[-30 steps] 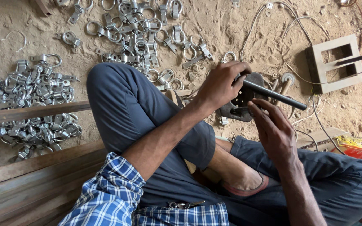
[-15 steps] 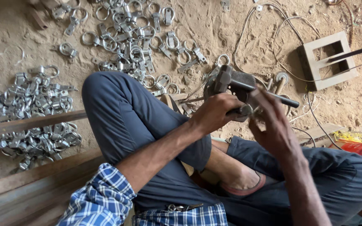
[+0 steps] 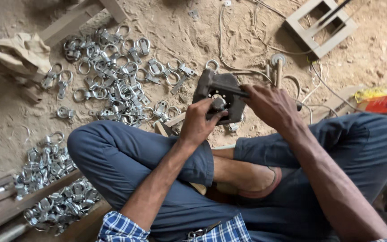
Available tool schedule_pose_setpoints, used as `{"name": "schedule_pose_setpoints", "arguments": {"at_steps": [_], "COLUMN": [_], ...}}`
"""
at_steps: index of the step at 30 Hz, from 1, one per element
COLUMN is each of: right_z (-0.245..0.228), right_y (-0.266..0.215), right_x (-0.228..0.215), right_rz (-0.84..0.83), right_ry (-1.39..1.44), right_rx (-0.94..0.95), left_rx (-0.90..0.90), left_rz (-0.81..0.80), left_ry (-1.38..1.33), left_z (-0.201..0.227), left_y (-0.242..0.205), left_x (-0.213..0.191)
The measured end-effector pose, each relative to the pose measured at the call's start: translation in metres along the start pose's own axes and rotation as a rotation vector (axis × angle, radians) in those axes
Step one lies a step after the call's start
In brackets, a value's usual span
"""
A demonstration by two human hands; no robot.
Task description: The person sits on the ground and repeatedly places small metal parts into a circular mold. They use a hammer to strike the parts, then remove them and place them on the ground. The process is repeated continuously.
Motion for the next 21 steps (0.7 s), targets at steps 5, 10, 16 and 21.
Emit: {"name": "schedule_pose_setpoints", "arguments": {"at_steps": [5, 10, 16, 21], "right_z": [-0.011, -0.030, -0.074, -0.105], "right_y": [-0.037, -0.084, -0.135, -0.140], "right_x": [-0.045, -0.072, -0.068, -0.097], "right_rz": [0.126, 0.298, 0.290, 0.224], "right_ry": [0.326, 0.749, 0.872, 0.675], "right_rx": [0.187, 0.360, 0.492, 0.570], "left_rx": [-0.064, 0.057, 0.139, 0.130], "left_rz": [-0.099, -0.065, 0.007, 0.066], "left_ry": [0.019, 0.017, 0.120, 0.326], "left_z": [-0.017, -0.015, -0.010, -0.006], "left_y": [0.002, 0.000, -0.003, 0.000], "left_x": [0.015, 0.013, 0.012, 0.009]}}
Point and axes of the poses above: each hand's wrist, its own y-axis towards the middle knuckle, its own x-axis out of the palm, z = x × y, the point moved 1 cm from there along y, towards the middle knuckle, and after that the axes turned 10 degrees about -x, right-handed, at the moved point
